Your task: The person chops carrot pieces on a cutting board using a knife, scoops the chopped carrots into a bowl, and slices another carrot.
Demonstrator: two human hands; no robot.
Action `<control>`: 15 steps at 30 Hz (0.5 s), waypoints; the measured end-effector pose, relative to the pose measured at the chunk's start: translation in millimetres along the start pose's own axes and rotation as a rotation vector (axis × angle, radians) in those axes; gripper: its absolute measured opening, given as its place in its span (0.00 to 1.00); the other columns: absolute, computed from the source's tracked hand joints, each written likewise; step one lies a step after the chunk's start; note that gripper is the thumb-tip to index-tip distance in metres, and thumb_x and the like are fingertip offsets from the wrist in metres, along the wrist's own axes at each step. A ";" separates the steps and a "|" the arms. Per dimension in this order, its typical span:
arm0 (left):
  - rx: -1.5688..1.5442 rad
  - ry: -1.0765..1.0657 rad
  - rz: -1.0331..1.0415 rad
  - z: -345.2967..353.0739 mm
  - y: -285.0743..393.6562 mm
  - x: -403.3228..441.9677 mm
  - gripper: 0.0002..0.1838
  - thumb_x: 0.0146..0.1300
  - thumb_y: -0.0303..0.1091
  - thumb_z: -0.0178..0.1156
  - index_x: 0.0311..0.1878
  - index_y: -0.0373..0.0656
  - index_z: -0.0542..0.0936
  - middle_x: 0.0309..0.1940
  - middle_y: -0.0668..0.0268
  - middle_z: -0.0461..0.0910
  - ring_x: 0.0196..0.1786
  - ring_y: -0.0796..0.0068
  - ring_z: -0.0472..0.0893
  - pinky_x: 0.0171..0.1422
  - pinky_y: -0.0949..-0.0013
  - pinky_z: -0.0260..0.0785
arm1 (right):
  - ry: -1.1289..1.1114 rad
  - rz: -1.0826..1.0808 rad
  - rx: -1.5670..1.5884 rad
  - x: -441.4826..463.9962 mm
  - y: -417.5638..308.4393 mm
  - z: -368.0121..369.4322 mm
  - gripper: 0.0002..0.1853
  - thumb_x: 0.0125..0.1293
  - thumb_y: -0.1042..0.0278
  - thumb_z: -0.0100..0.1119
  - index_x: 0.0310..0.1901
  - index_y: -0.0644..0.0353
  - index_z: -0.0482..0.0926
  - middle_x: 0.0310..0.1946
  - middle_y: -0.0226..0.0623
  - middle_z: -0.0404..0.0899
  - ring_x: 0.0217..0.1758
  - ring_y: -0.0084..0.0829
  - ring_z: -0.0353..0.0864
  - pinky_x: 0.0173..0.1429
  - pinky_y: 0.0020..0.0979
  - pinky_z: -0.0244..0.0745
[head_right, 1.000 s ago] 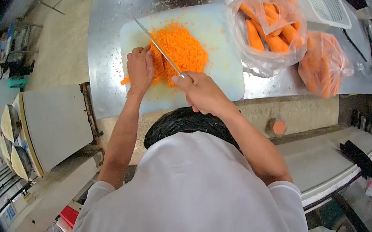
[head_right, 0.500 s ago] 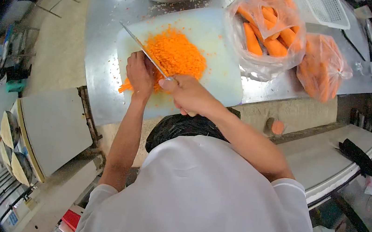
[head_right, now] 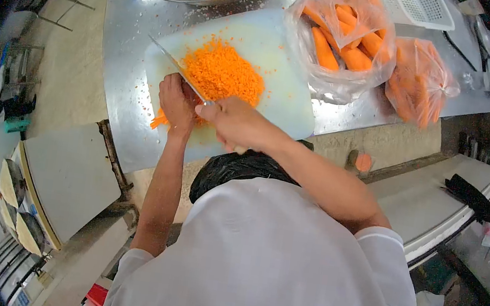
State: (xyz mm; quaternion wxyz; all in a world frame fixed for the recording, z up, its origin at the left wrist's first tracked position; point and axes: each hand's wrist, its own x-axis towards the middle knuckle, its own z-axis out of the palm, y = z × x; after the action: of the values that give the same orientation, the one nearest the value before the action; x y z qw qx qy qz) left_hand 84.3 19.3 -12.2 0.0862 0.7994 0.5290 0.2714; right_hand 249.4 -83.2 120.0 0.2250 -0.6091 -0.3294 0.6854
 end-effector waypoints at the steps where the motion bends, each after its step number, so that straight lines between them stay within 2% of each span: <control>1: 0.008 -0.018 -0.001 0.4 -0.4 -1.6 0.10 0.64 0.28 0.61 0.48 0.43 0.80 0.44 0.60 0.78 0.50 0.52 0.77 0.53 0.50 0.69 | -0.015 0.000 0.023 -5.1 0.4 2.7 0.27 0.80 0.41 0.50 0.40 0.63 0.77 0.21 0.34 0.75 0.18 0.24 0.75 0.20 0.30 0.69; 4: 0.015 -0.033 0.011 0.3 -1.2 0.6 0.10 0.64 0.27 0.61 0.48 0.44 0.79 0.44 0.61 0.78 0.50 0.52 0.77 0.53 0.50 0.69 | 0.039 -0.092 -0.031 23.6 14.9 11.4 0.26 0.80 0.43 0.49 0.41 0.63 0.77 0.21 0.33 0.74 0.18 0.24 0.75 0.19 0.30 0.68; 8: 0.001 -0.039 0.027 -3.5 -2.8 -2.2 0.10 0.63 0.27 0.61 0.49 0.44 0.79 0.44 0.61 0.79 0.50 0.52 0.77 0.54 0.51 0.69 | 0.000 0.052 0.026 -3.6 -4.6 3.1 0.26 0.81 0.43 0.50 0.38 0.63 0.74 0.21 0.35 0.74 0.17 0.26 0.75 0.19 0.31 0.68; 11: -0.019 -0.023 0.011 -3.3 4.1 2.3 0.11 0.63 0.26 0.62 0.49 0.43 0.79 0.45 0.60 0.79 0.50 0.51 0.76 0.54 0.51 0.69 | 0.048 -0.027 0.105 3.3 19.4 20.1 0.27 0.80 0.42 0.50 0.34 0.62 0.73 0.20 0.35 0.73 0.16 0.26 0.74 0.18 0.32 0.67; 14: -0.140 0.018 0.032 -7.2 -2.1 3.8 0.11 0.63 0.25 0.62 0.49 0.43 0.79 0.45 0.58 0.79 0.50 0.50 0.76 0.54 0.50 0.69 | 0.083 -0.015 0.009 28.1 19.5 12.1 0.27 0.80 0.42 0.51 0.32 0.60 0.72 0.20 0.35 0.73 0.16 0.26 0.73 0.19 0.33 0.67; 15: -0.199 0.021 0.052 -9.3 -5.7 2.1 0.11 0.63 0.24 0.63 0.49 0.42 0.79 0.45 0.58 0.79 0.50 0.50 0.77 0.54 0.50 0.69 | 0.053 0.048 0.068 17.1 4.2 2.6 0.28 0.80 0.42 0.50 0.32 0.60 0.73 0.19 0.35 0.74 0.16 0.26 0.73 0.21 0.33 0.69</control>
State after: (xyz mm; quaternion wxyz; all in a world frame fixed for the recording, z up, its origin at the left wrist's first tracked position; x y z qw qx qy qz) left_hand 75.4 22.2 -6.1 0.1527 0.7974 0.4793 0.3332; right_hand 244.6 -74.3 105.3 0.2378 -0.6267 -0.2850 0.6852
